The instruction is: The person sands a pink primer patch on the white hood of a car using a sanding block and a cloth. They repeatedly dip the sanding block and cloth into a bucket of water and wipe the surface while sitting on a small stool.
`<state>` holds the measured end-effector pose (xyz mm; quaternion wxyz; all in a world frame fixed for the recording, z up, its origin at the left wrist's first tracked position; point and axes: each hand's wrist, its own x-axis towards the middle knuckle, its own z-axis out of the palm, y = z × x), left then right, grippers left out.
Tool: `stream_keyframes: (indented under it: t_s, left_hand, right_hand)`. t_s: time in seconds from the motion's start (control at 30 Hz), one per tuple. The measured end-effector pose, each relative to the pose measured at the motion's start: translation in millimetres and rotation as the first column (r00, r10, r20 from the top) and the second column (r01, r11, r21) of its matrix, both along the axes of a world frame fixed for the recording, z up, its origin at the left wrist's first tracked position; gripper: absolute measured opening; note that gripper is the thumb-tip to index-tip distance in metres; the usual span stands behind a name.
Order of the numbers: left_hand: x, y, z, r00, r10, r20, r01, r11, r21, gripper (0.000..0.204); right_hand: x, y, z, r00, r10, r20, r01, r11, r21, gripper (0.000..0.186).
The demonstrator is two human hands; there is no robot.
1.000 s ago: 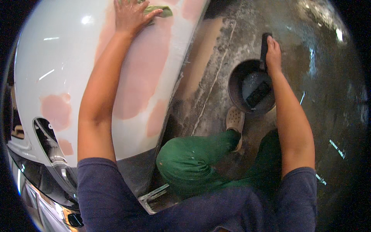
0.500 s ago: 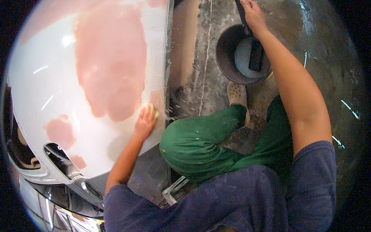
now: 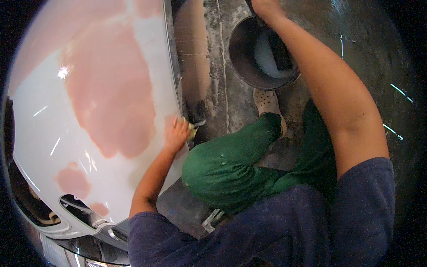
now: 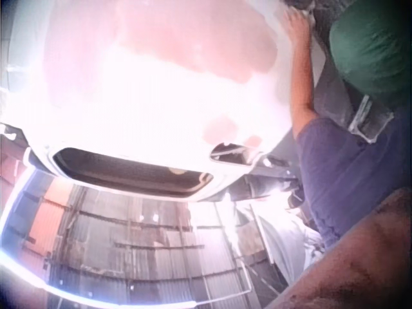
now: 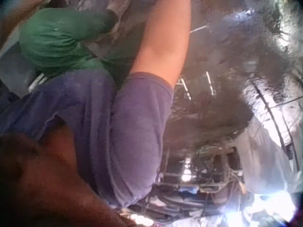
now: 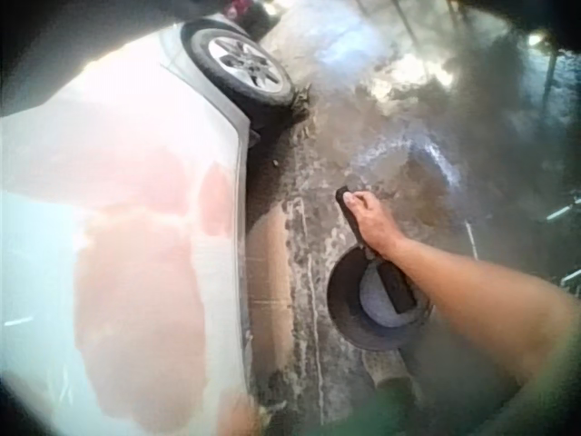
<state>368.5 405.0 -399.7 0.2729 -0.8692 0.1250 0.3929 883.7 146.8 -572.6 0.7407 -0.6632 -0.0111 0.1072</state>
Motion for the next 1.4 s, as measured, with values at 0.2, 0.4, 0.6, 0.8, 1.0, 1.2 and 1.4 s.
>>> stream_keyframes:
  t_s: [0.2, 0.4, 0.6, 0.8, 1.0, 1.2, 1.4]
  left_hand:
    - [219.3, 50.4, -22.2, 0.965, -0.204, 0.165, 0.182, 0.973, 0.140, 0.019]
    - [420.3, 93.3, -21.5, 0.884, -0.305, 0.355, 0.195, 0.930, 0.313, 0.030]
    - [501.9, 109.5, 34.4, 0.693, -0.390, 0.607, 0.219, 0.915, 0.339, 0.057]
    - [391.8, 84.0, 38.7, 0.901, -0.201, 0.384, 0.166, 0.978, 0.124, 0.033]
    - [157.1, 32.0, 18.6, 0.999, -0.027, 0.031, 0.027, 1.000, 0.011, 0.032]
    - [99.2, -33.1, 16.3, 0.895, 0.436, 0.100, -0.416, 0.893, -0.171, 0.034]
    - [217.2, -121.2, 25.5, 0.705, 0.524, 0.479, -0.203, 0.796, -0.571, 0.034]
  right_hand:
    - [4.5, 1.4, -14.1, 1.000, 0.001, -0.009, 0.000, 0.996, 0.093, 0.049]
    - [9.0, 5.7, -10.1, 1.000, -0.013, 0.016, 0.011, 0.996, 0.086, 0.050]
    - [10.7, 6.9, -12.3, 1.000, -0.021, 0.013, 0.021, 0.997, 0.071, 0.053]
    - [9.7, 1.5, -5.6, 1.000, 0.025, -0.018, -0.024, 0.996, 0.086, 0.053]
    - [3.4, 1.4, 0.4, 0.998, 0.042, -0.049, -0.041, 0.999, 0.016, 0.054]
    - [10.3, -4.0, -8.9, 0.972, 0.186, -0.144, -0.164, 0.975, 0.148, 0.064]
    - [10.1, -27.9, 41.5, 0.822, 0.530, -0.209, -0.486, 0.844, 0.228, 0.062]
